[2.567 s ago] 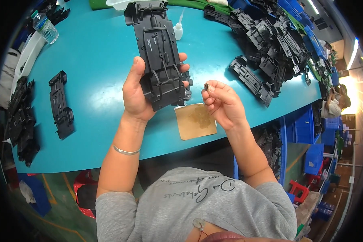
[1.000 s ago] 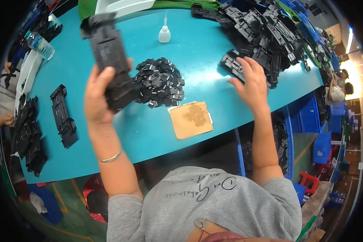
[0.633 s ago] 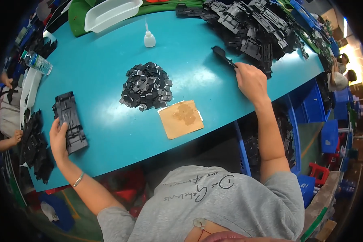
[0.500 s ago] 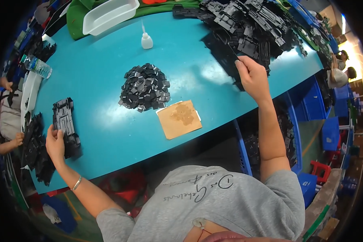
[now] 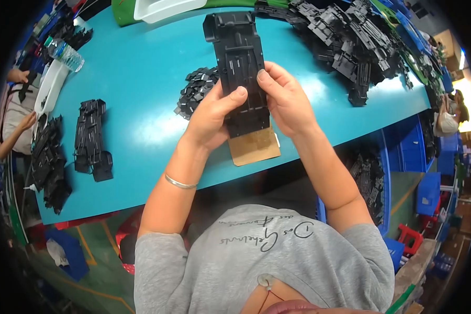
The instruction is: The person assembles toy car chassis by picking up small plastic pieces, dabbing them in glue on a piece of cardboard, and attaching them onto the chassis frames by hand.
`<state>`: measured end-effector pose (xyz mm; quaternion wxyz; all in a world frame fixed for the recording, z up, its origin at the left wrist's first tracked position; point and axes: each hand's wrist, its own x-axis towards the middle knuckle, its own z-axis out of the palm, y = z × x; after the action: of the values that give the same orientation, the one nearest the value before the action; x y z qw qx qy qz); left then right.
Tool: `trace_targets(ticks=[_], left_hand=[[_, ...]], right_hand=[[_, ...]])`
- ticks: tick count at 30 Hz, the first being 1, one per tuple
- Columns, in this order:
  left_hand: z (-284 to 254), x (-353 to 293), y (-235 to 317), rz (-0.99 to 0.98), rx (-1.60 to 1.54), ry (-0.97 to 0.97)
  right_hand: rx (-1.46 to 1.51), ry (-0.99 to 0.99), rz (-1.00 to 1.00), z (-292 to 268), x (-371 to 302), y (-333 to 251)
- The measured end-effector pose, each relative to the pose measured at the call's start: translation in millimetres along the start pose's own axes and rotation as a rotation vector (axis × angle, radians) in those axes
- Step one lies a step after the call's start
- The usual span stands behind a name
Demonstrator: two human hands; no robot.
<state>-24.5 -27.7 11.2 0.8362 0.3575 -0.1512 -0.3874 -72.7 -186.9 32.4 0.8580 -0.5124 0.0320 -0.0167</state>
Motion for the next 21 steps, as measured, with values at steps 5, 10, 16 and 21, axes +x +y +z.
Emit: trace_targets(ticks=[5,10,16,21], left_hand=[[-26.8,-0.7,30.7,0.317,0.049,0.027],[-46.7,-5.2,39.3,0.443,-0.060,0.079],[-41.6,-1.6,30.8,0.365,-0.057,0.097],[-45.3,-6.1,40.3,0.455,-0.076,0.134]], right_hand=[[-0.778,0.120,-0.300,-32.5,14.0,-6.1],[-1.210,0.006,-0.068,-29.1,6.1,20.2],[-1.494,-0.018,-0.155,-20.0,23.0,29.9],[-1.033,0.006,0.080,-38.8,20.0,21.0]])
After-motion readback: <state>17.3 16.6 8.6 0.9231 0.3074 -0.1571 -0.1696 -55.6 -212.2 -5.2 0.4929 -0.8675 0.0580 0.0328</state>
